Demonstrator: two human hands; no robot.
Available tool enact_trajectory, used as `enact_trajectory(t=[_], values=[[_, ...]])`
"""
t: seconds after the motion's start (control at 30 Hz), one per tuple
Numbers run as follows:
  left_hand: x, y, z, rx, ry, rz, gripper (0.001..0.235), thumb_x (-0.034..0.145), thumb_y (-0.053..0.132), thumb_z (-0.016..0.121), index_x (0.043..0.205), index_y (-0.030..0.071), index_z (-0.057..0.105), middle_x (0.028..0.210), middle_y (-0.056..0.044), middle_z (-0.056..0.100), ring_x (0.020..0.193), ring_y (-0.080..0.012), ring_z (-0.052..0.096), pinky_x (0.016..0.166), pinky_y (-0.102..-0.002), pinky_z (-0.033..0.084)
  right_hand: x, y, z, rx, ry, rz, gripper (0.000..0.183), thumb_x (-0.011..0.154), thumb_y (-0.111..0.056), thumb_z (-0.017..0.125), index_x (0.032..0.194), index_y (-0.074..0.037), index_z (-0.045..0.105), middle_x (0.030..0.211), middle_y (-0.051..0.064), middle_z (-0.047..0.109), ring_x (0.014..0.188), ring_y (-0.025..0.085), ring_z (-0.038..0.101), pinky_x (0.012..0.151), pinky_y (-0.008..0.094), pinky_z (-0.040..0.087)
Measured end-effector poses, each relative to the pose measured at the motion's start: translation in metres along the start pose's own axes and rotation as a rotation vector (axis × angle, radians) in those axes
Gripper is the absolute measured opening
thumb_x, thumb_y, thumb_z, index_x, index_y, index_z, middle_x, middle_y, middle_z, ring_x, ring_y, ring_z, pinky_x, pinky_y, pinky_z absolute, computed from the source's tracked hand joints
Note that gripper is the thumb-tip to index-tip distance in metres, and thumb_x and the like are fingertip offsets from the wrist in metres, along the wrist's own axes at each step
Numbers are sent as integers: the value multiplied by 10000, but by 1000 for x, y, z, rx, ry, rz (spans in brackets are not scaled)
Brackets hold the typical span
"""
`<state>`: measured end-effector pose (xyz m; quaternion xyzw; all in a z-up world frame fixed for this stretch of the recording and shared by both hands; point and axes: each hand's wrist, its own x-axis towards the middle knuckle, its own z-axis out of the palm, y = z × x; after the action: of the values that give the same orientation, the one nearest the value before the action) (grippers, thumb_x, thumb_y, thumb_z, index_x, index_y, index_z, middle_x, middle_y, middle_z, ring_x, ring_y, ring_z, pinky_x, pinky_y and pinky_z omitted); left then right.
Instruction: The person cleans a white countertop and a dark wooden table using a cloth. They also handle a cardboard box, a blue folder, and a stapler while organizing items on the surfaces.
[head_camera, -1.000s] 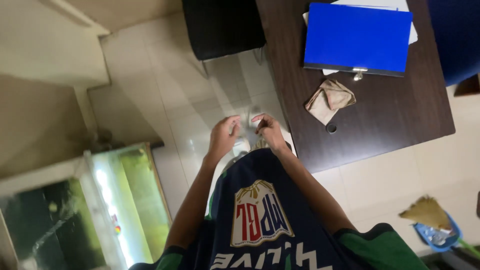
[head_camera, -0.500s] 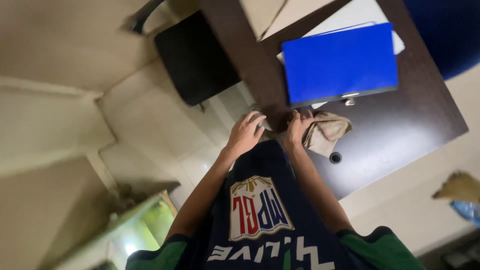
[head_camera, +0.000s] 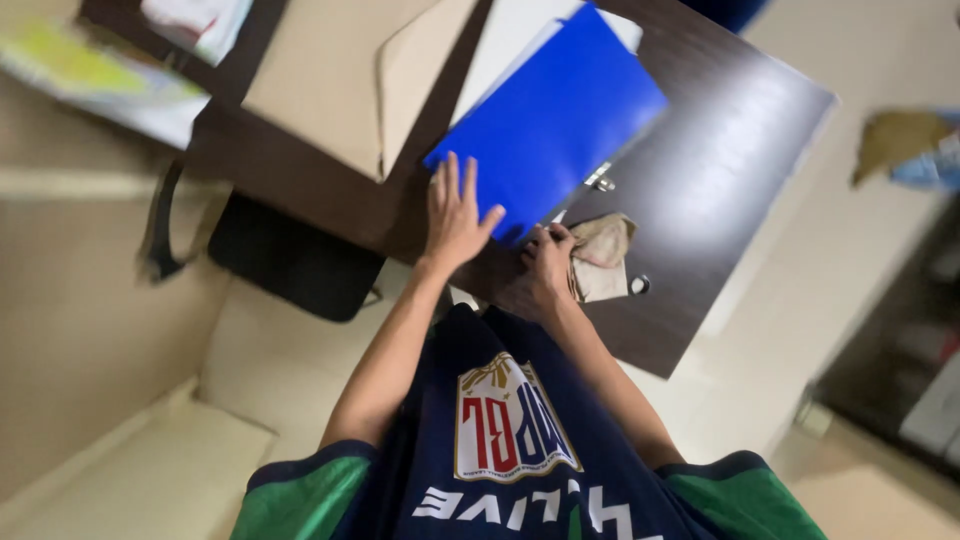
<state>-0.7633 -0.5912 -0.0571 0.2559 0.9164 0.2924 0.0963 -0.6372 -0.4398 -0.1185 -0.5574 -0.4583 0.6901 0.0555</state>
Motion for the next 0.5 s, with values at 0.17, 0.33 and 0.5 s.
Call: enact_trajectory(t=[0.17,0.33,0.5], values=[[50,-14,-2,31,-121,17,987,954,478,704,1611,-40,180,1679,-273,149,1543,-450,169,1194,-684,163,-19,1,-3,59,18,-88,519,948,-177,687,1375,-61,416,992,60,609,804,131,595,688,297,542],[60,-25,-10,124,-195,79,993,911,467,713,1597,-33,198,1654,-258,217,1507,-426,209,1181,-692,152,-29,14,1,-52,121,-312,450,952,-119,698,1321,6,472,870,24,622,759,103,581,688,261,517],[43,-36,-22,39,-199,158,906,922,427,715,1576,-16,270,1632,-217,318,1512,-427,211,1180,-704,137,-75,-28,24,7,135,-405,402,989,-199,698,1269,42,541,1084,93,709,947,150,672,837,297,554]])
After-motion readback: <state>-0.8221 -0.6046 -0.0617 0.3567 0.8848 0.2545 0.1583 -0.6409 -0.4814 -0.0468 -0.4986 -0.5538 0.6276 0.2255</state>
